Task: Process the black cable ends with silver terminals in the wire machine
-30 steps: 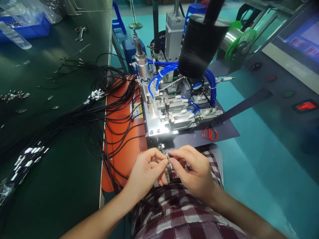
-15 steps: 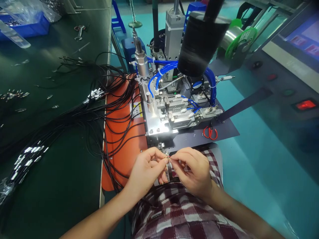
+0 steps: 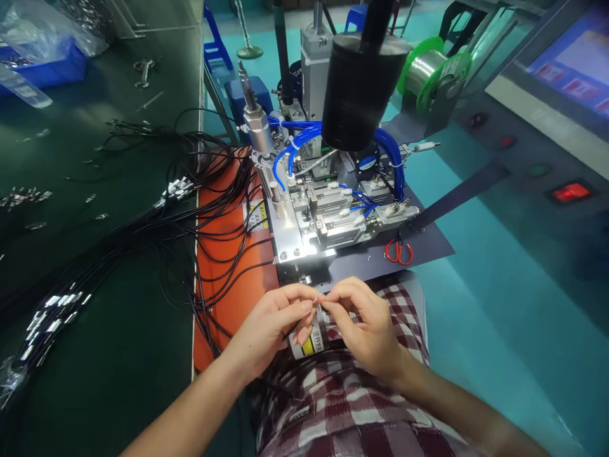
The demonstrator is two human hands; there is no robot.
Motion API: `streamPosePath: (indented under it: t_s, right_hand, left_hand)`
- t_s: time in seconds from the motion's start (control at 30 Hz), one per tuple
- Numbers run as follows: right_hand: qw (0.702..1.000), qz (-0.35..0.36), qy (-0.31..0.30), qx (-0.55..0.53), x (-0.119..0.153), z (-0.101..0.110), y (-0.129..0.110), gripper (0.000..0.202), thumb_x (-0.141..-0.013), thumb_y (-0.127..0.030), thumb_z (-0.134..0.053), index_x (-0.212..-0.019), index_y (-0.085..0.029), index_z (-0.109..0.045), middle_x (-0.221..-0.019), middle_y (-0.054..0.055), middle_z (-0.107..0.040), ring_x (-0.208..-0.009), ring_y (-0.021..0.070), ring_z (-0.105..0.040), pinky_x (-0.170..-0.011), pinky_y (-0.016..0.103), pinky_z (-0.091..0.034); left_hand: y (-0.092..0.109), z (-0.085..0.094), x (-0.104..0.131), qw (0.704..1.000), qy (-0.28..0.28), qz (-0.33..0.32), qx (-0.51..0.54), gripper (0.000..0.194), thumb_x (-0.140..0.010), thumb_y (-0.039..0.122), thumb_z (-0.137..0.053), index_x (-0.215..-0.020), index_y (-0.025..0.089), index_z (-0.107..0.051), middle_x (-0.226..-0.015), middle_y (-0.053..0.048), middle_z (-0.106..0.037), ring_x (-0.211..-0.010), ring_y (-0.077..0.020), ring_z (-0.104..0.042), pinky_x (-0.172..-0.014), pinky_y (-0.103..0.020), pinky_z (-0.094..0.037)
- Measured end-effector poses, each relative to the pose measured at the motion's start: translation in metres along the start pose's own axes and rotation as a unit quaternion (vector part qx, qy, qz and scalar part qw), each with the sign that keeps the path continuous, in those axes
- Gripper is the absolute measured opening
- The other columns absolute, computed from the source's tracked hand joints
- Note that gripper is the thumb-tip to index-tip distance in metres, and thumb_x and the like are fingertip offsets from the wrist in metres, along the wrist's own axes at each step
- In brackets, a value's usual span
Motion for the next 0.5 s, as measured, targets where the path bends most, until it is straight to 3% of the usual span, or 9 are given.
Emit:
streamPosePath:
  t_s: [0.3,0.5]
  right_hand:
    - [0.997,0.067,-0.008,0.036,-0.0004,0.0018,-0.0004,0.011,-0.088,-0.011,-0.053,-0.084,-0.022,-0.055,-0.074,0.003,-0.061,-0.069,0.0159,-0.057,-0.062,0.03,-0.046]
    - [0.999,0.046,0.0,0.01,0.0021,-0.0048,-0.0002,0.01,-0.087,-0.011,-0.052,-0.083,-0.02,-0.053,-0.075,0.002,-0.057,-0.068,0.0144,-0.054,-0.061,0.028,-0.044]
  left_hand:
    - [-0.0019,0.0024,-0.0027,0.994,-0.029,0.056,0.089,0.015,-0.077,0.025,-0.069,-0.078,0.013,-0.06,-0.069,0.0,-0.063,-0.037,-0.0044,-0.051,-0.039,-0.017,-0.032]
    - [-0.0057,0.0026,-0.0009,0.994,0.021,0.038,0.101,0.018,-0.073,0.023,-0.072,-0.07,0.013,-0.057,-0.05,0.004,-0.055,-0.032,-0.0028,-0.043,-0.036,-0.015,-0.023]
Point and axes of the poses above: each hand's wrist, its own x-axis away from the middle knuckle, its own z-axis out of the back of the hand, y = z × x, the point moved 2 cm from there along -x, towards the middle knuckle
